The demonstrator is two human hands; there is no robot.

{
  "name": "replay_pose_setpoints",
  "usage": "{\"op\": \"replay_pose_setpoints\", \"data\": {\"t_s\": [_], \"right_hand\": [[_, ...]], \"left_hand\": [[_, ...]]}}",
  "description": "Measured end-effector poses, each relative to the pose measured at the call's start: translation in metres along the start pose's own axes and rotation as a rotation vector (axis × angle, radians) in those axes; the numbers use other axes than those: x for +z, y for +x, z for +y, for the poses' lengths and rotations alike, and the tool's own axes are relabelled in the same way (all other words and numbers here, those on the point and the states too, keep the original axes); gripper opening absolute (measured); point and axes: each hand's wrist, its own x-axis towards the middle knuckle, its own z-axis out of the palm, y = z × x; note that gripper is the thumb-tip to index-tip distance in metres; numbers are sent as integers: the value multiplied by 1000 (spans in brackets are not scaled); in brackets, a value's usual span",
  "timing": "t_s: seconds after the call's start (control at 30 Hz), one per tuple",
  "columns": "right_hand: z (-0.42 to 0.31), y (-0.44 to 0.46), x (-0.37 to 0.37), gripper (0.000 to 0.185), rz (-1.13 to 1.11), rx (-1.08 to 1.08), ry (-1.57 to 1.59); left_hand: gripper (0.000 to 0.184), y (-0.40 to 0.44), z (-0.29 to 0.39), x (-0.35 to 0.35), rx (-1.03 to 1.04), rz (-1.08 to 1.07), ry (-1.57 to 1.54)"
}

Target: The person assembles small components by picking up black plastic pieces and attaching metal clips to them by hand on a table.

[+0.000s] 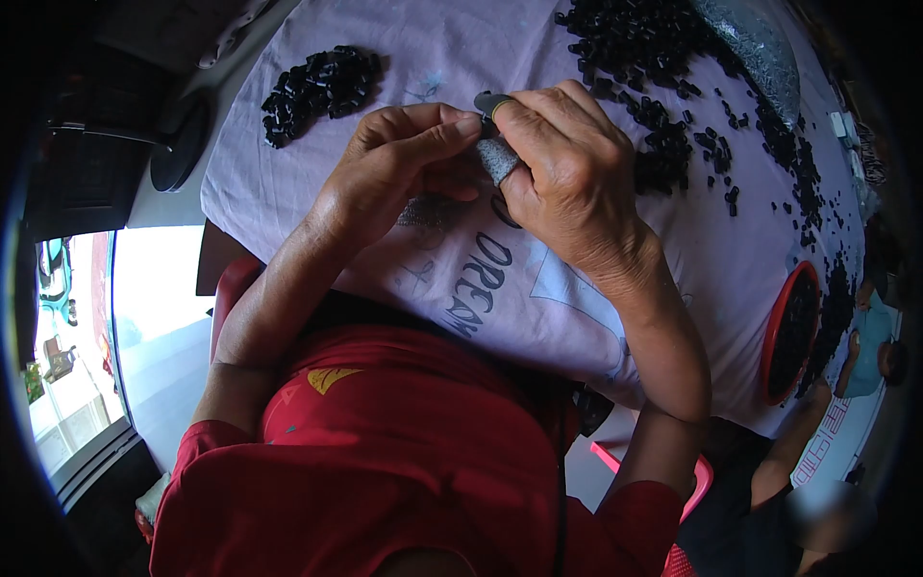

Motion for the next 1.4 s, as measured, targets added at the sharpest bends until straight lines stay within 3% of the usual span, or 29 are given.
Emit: {"op": "replay_pose_setpoints", "data": {"t_s": [0.27, 0.57, 0.67, 0.77, 0.97, 1.17, 1.4], "right_hand": [[1, 0, -2, 34, -3, -27, 10], [8, 3, 2, 35, 78, -75, 74], [7, 5, -1, 35, 71, -63, 112], [6, 4, 1, 35, 77, -61, 105], [8, 1, 4, 37, 38, -34, 136], [12, -2, 3, 39, 54, -17, 150], [5, 2, 1, 44, 18, -43, 146]], "left_hand": [[27, 0, 2, 1, -8, -16, 0], [24, 3, 4, -12, -55, -209, -289], [21, 3, 5, -8, -65, -148, -316], [19, 1, 8, -5, -41, -51, -200], [21, 0, 8, -4, 2, -58, -39], [29, 2, 11, -7, 32, -59, -3], [25, 0, 11, -6, -10, -72, -39]]}}
